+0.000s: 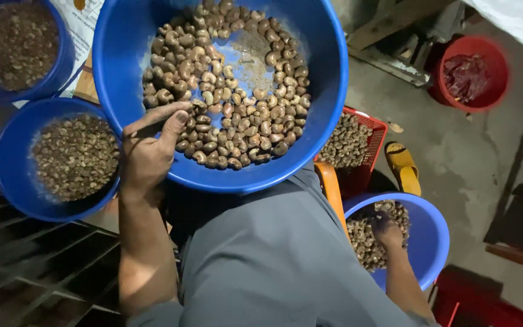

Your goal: Manually cracking nuts with a small tool and sorting the kernels into basins

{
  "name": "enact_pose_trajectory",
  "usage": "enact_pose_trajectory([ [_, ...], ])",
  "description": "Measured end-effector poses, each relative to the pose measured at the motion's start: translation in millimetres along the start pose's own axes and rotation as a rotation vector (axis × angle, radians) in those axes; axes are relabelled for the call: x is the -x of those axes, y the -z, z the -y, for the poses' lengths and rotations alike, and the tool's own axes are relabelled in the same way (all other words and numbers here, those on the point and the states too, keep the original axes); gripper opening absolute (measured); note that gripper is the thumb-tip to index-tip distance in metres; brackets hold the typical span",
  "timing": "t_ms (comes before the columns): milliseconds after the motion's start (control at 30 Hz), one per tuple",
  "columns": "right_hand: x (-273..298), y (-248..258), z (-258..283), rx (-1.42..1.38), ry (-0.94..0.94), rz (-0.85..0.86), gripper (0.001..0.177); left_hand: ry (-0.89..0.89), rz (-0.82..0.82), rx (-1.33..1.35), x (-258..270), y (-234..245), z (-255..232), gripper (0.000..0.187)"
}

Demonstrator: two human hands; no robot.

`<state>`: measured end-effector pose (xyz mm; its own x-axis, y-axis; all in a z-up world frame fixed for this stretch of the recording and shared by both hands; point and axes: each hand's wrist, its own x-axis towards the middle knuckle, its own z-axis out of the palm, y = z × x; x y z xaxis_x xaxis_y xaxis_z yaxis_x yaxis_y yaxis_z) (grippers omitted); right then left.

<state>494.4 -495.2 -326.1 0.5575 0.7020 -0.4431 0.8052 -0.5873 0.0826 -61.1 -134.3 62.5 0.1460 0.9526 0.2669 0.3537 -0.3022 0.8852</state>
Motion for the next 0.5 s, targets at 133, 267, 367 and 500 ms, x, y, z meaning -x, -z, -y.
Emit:
enact_pose_trajectory([
  [133, -24, 29, 5, 0.376, 0.313, -0.928, 0.039, -0.008, -0.033, -0.003, 6, 1, 0, 0.011],
  [267, -39, 232, 103, -0.117, 0.011, -0.644, 0.057, -0.016, -0.04, -0.023, 8, 1, -5, 0.013],
  [367, -58, 350, 137, -0.354, 0.589, -1.107, 0.015, -0.017, -0.049, -0.019, 8, 3, -3, 0.012],
  [500, -97, 446, 145, -0.491, 0.986, -1.348, 0.028, -0.013, -0.066, -0.029, 10, 0, -4, 0.012],
])
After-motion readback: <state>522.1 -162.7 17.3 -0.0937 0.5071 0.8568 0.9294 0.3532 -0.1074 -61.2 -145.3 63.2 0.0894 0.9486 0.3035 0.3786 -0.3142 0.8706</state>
